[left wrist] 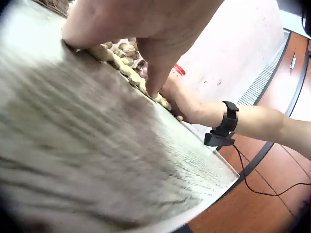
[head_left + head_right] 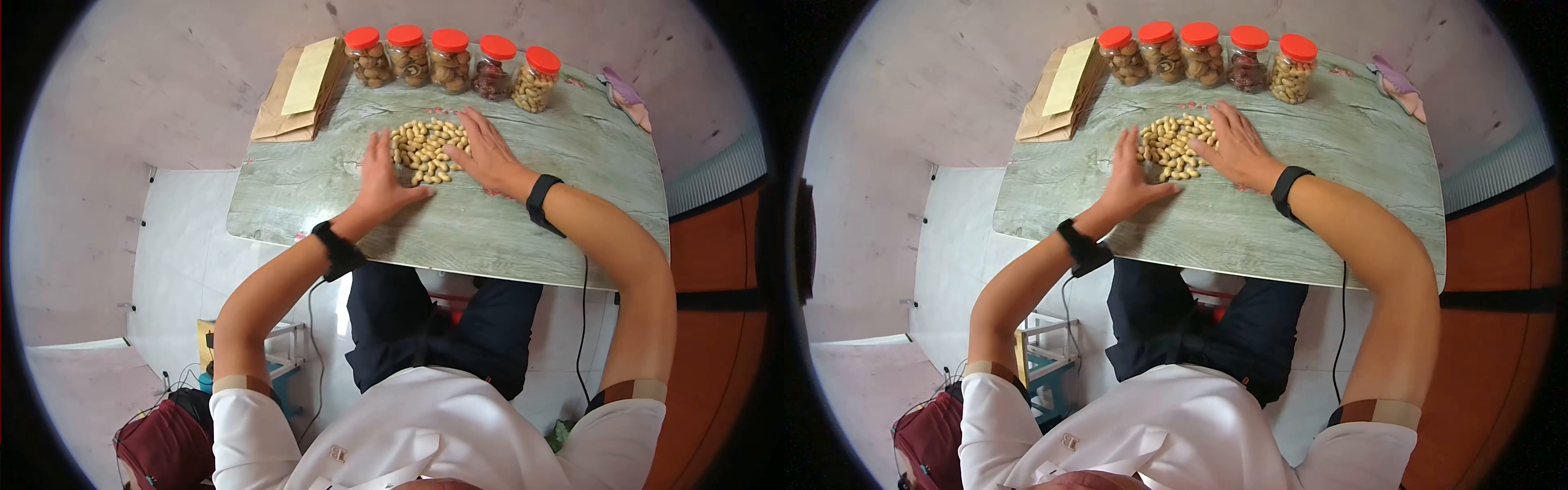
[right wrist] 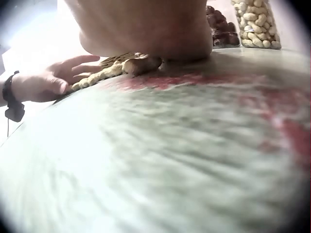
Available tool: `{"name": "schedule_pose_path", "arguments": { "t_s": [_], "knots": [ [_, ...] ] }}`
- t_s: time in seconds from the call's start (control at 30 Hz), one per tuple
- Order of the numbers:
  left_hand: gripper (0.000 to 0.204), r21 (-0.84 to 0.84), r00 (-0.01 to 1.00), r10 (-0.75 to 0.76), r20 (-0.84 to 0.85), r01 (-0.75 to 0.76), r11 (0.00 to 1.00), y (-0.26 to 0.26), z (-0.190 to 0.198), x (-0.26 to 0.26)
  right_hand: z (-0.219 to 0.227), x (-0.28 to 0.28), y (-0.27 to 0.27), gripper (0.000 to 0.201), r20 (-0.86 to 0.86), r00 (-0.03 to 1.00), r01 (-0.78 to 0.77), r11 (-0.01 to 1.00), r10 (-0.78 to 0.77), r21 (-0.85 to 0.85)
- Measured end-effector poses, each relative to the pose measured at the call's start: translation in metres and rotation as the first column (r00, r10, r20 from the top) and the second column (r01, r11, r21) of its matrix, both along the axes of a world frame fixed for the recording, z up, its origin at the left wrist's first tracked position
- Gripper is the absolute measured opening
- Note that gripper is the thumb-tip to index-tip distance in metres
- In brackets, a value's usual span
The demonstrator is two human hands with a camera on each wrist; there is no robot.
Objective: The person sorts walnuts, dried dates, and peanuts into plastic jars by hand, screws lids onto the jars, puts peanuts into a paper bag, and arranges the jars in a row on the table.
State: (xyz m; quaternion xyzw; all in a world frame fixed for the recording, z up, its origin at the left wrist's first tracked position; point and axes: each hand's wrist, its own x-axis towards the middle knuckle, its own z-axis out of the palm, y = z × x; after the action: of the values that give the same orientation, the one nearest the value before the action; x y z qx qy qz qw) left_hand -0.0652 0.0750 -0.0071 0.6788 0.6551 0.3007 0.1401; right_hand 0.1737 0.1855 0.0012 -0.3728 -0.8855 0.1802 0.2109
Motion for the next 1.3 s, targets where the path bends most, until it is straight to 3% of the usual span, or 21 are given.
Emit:
{"name": "schedule_pose_path", "arguments": {
  "t_s": [0.1,0.2,0.3,0.47,0.53,0.6,0.67,0.7,0.77,0.9,1.0,1.3],
  "knots": [
    [0.121,0.057,0.994,-0.012,0.113,0.005,0.998,0.018,-0.002,0.03,0.0,-0.014,-0.007,0.084,-0.072,0.997,-0.011,1.0,0.012,0.015],
    [0.118,0.131,0.987,-0.033,0.155,0.013,0.991,0.036,-0.011,0.048,-0.005,-0.017,-0.006,0.078,-0.118,0.993,-0.007,0.998,0.013,0.055],
    [0.114,0.091,0.963,-0.016,0.269,-0.009,0.996,0.035,-0.004,0.063,-0.009,-0.018,-0.004,0.066,-0.179,0.984,0.03,0.999,-0.024,0.034],
    [0.111,0.078,0.915,-0.032,0.402,0.001,0.997,0.032,0.012,0.037,0.001,-0.006,-0.005,0.062,-0.182,0.982,0.06,0.997,-0.052,0.039],
    [0.106,0.094,0.945,-0.018,0.325,-0.014,0.995,0.036,0.024,-0.001,0.027,0.006,-0.013,0.064,-0.104,0.994,0.028,0.999,-0.024,0.03],
    [0.1,0.31,0.987,0.128,0.099,-0.153,0.938,0.054,0.025,-0.046,0.039,0.019,-0.02,0.064,-0.104,0.995,0.003,1.0,-0.003,-0.002],
    [0.098,0.407,0.967,0.242,0.081,-0.253,0.877,0.07,0.04,-0.094,0.043,0.031,-0.023,0.064,-0.037,0.997,-0.068,0.996,0.07,0.058],
    [0.098,0.411,0.968,0.239,0.082,-0.251,0.876,0.077,0.043,-0.115,0.045,0.036,-0.027,0.064,-0.037,0.997,-0.065,0.996,0.068,0.063],
    [0.103,0.354,0.899,0.437,0.028,-0.418,0.837,0.088,0.043,-0.151,0.048,0.045,-0.038,0.062,0.0,0.996,-0.089,0.996,0.089,-0.01],
    [0.109,0.267,0.856,0.495,-0.147,-0.447,0.854,0.099,0.04,-0.178,0.053,0.061,-0.064,0.06,-0.015,0.994,-0.112,0.989,0.111,-0.092],
    [0.109,0.119,0.873,0.485,-0.05,-0.476,0.871,0.103,0.04,-0.183,0.056,0.073,-0.077,0.059,-0.048,0.997,-0.07,0.978,0.062,-0.196],
    [0.096,0.139,0.855,0.518,0.039,-0.518,0.844,0.111,0.034,-0.196,0.044,0.102,-0.08,0.054,-0.157,0.982,0.056,0.959,-0.102,-0.277]
  ]
}}
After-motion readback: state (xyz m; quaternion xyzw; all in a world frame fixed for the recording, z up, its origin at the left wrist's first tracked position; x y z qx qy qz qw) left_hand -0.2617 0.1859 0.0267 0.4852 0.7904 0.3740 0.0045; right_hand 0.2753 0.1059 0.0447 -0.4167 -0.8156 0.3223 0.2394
